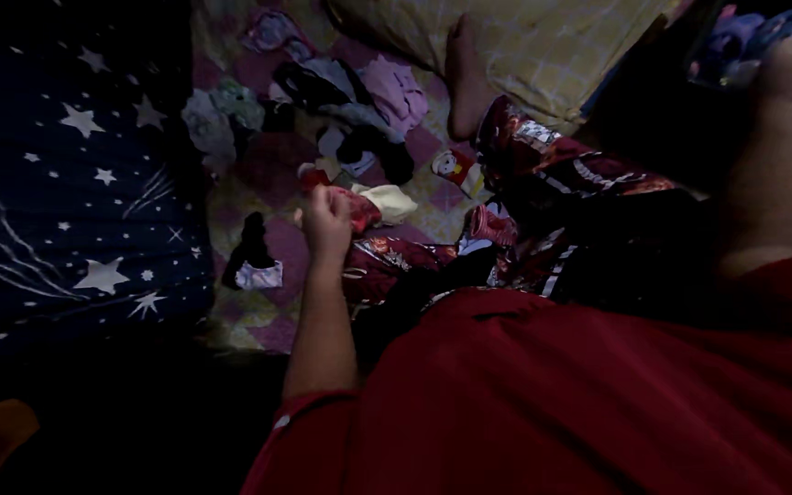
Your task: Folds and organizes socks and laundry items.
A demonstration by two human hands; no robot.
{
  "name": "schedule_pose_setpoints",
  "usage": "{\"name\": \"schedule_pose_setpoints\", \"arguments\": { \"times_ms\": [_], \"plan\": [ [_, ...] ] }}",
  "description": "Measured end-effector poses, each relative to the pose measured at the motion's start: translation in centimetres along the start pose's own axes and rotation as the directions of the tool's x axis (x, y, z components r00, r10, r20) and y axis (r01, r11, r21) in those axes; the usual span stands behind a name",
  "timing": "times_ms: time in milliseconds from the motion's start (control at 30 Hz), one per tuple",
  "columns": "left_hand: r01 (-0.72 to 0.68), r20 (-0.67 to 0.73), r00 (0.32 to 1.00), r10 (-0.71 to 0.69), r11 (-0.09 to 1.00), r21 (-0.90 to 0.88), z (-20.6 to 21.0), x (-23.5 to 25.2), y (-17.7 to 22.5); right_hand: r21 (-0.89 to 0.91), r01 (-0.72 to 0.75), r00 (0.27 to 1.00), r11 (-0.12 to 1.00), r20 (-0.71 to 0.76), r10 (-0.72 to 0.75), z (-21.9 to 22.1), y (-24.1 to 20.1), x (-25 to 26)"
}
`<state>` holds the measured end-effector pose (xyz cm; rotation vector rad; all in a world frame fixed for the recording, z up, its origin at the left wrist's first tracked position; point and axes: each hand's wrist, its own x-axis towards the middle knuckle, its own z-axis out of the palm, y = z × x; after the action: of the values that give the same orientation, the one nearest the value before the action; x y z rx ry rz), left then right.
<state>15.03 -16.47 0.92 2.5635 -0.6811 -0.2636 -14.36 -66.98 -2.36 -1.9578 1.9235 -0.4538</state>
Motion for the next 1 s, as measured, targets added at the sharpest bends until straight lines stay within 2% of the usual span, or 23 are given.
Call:
{"name": "schedule_pose_setpoints", "arguments": {
  "times_ms": [67, 133, 200, 267, 333, 367, 400, 433, 467, 567, 633, 700, 733, 767, 800, 867, 933, 967, 1000],
  "plan": [
    [0.025, -0.115, 0.992, -0.052, 0.975, -0.223, -1.2, -2.4, -0.2, 0.074, 0.095, 0.995, 0.993, -0.002, -0.095, -1.1, -0.9, -1.7],
    [0.068, -0.147, 0.979, -0.138, 0.912, -0.404, -1.6, -4.5, -0.8, 0.154, 0.275, 0.961, 0.949, -0.018, -0.275, -1.3, -2.5, -4.6],
    [0.199, -0.098, 0.955, -0.280, 0.849, -0.489, -1.9, -6.5, -1.4, 0.234, 0.529, 0.828, 0.815, 0.065, -0.556, -0.6, -4.7, -9.3],
    [0.344, -0.059, 0.899, -0.434, 0.783, -0.518, -1.7, -8.1, -2.8, 0.276, 0.661, 0.614, 0.698, 0.337, -0.714, 1.2, -6.7, -14.8],
    [0.454, -0.022, 0.829, -0.559, 0.695, -0.557, -1.6, -9.2, -3.8, 0.271, 0.689, 0.368, 0.672, 0.668, -0.647, 4.3, -7.7, -19.7],
    [0.480, -0.008, 0.805, -0.593, 0.660, -0.577, -1.7, -9.7, -3.9, 0.229, 0.714, 0.250, 0.662, 0.799, -0.546, 5.9, -7.9, -21.5],
    [0.490, -0.001, 0.797, -0.604, 0.648, -0.584, -1.8, -10.2, -4.1, 0.164, 0.746, 0.170, 0.645, 0.890, -0.423, 7.2, -7.9, -23.1],
    [0.494, 0.003, 0.799, -0.601, 0.654, -0.574, -1.9, -10.6, -4.3, 0.110, 0.774, 0.143, 0.624, 0.929, -0.341, 8.6, -7.6, -24.2],
    [0.487, -0.012, 0.813, -0.583, 0.690, -0.536, -2.0, -10.9, -4.6, 0.074, 0.792, 0.155, 0.606, 0.936, -0.317, 10.3, -7.1, -24.8],
    [0.470, -0.109, 0.842, -0.528, 0.818, -0.331, -2.5, -11.3, -5.4, 0.068, 0.791, 0.201, 0.608, 0.910, -0.363, 12.0, -7.3, -25.3],
    [0.375, -0.221, 0.875, -0.430, 0.892, -0.253, -2.9, -11.3, -5.2, 0.123, 0.778, 0.181, 0.616, 0.895, -0.407, 10.8, -8.9, -25.4],
    [0.244, -0.259, 0.906, -0.335, 0.913, -0.327, -3.2, -11.0, -3.8, 0.298, 0.735, 0.129, 0.608, 0.820, -0.558, 8.6, -10.4, -26.2],
    [0.203, -0.220, 0.923, -0.315, 0.886, -0.417, -3.2, -10.7, -2.4, 0.436, 0.691, 0.102, 0.576, 0.731, -0.674, 7.5, -11.1, -26.9],
    [0.181, -0.138, 0.945, -0.295, 0.827, -0.532, -3.2, -10.4, -0.8, 0.549, 0.668, 0.068, 0.502, 0.627, -0.776, 6.3, -11.8, -28.0],
    [0.205, 0.002, 0.964, -0.268, 0.732, -0.650, -3.1, -10.2, 0.8, 0.626, 0.678, 0.015, 0.386, 0.513, -0.858, 5.2, -12.5, -29.2],
    [0.324, 0.303, 0.944, -0.130, 0.544, -0.774, -2.3, -9.6, 2.8, 0.672, 0.740, -0.147, 0.038, 0.217, -0.965, 3.9, -13.2, -31.7],
    [0.375, 0.400, 0.915, -0.044, 0.457, -0.807, -1.3, -9.4, 3.7, 0.604, 0.755, -0.312, -0.256, -0.014, -0.950, 3.5, -13.4, -33.4],
    [0.363, 0.392, 0.919, -0.036, 0.463, -0.809, -1.2, -9.6, 3.8, 0.557, 0.754, -0.357, -0.347, -0.096, -0.929, 3.7, -13.3, -33.8],
    [0.333, 0.358, 0.932, -0.049, 0.498, -0.800, -1.3, -9.9, 3.8, 0.528, 0.754, -0.366, -0.391, -0.156, -0.917, 4.1, -13.0, -34.1]
  ]
}}
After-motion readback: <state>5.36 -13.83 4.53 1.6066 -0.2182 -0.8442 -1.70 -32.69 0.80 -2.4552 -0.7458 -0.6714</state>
